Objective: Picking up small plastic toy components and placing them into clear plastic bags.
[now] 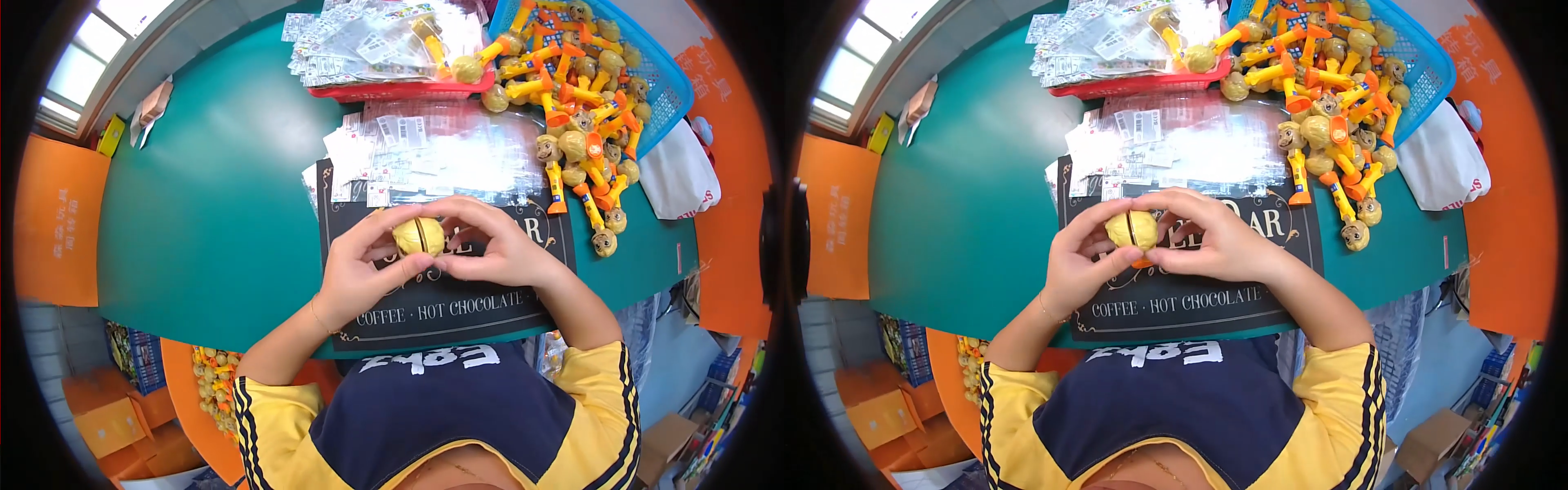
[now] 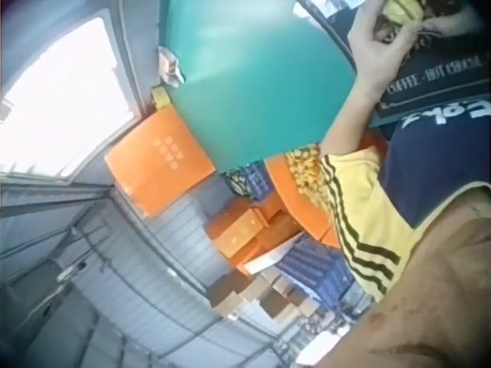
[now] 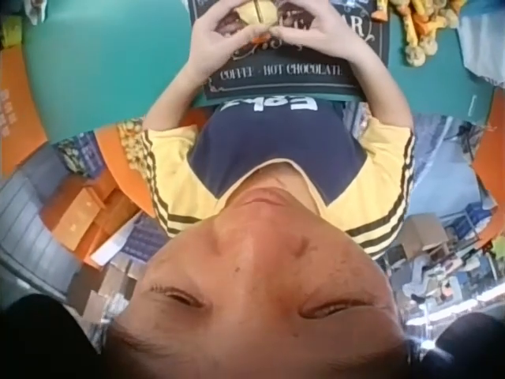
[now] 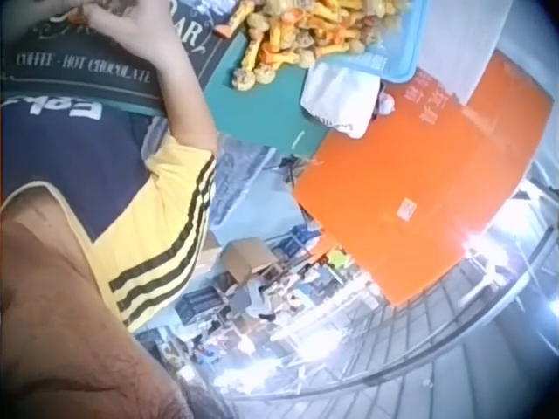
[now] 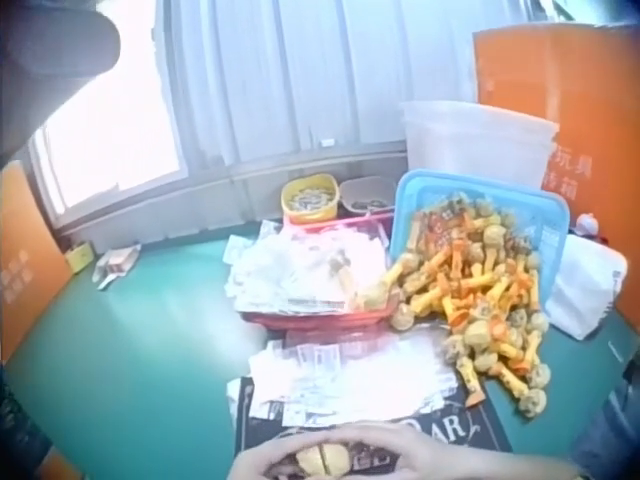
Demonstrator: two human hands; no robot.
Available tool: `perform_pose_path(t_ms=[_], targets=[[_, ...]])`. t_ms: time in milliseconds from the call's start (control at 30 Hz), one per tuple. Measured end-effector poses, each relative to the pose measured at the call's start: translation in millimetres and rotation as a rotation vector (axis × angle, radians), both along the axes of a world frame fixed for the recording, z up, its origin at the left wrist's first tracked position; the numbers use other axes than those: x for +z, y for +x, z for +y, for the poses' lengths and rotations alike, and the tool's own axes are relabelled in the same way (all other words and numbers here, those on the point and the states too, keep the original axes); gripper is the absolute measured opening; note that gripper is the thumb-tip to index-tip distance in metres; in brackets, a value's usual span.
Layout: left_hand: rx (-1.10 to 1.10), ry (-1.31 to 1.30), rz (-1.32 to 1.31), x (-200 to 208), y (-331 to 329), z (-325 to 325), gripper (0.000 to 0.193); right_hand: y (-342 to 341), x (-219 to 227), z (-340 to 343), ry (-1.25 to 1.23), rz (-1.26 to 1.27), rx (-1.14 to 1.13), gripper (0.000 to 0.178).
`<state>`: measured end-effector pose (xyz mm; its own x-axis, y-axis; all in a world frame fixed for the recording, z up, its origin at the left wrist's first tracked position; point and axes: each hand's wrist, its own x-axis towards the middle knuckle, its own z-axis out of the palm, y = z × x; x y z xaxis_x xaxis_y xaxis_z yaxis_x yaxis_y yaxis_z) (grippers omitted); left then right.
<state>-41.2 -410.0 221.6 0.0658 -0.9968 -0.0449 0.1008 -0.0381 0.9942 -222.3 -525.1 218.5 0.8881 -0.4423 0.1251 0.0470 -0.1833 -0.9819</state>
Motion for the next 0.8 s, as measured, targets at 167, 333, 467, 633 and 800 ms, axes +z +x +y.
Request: perform_pose_path(t_ms=[167, 333, 467, 633, 800], targets=[[0.015, -0.282, -0.242, -16, 0, 3, 0.054, -5, -11, 1, 0.179, -0.048, 0.036, 0.055], [0.088, -0.356, -0.214, -18, 0, 5, 0.049, 2, -19, -1, 0.407, -0.129, 0.044, 0.054], [0.065, -0.487, -0.480, -18, 1, 6, 0.052, 2, -22, 3, 0.472, -0.088, 0.038, 0.053], [-0.204, -0.635, -0.545, -4, 1, 1, 0.044, 2, -23, -4, 0.653, 0.017, 0.017, 0.038], [0.130, -0.116, -0.022, -18, -8, 4, 0.043, 7, -22, 8, 0.404, -0.020, 0.014, 0.040]])
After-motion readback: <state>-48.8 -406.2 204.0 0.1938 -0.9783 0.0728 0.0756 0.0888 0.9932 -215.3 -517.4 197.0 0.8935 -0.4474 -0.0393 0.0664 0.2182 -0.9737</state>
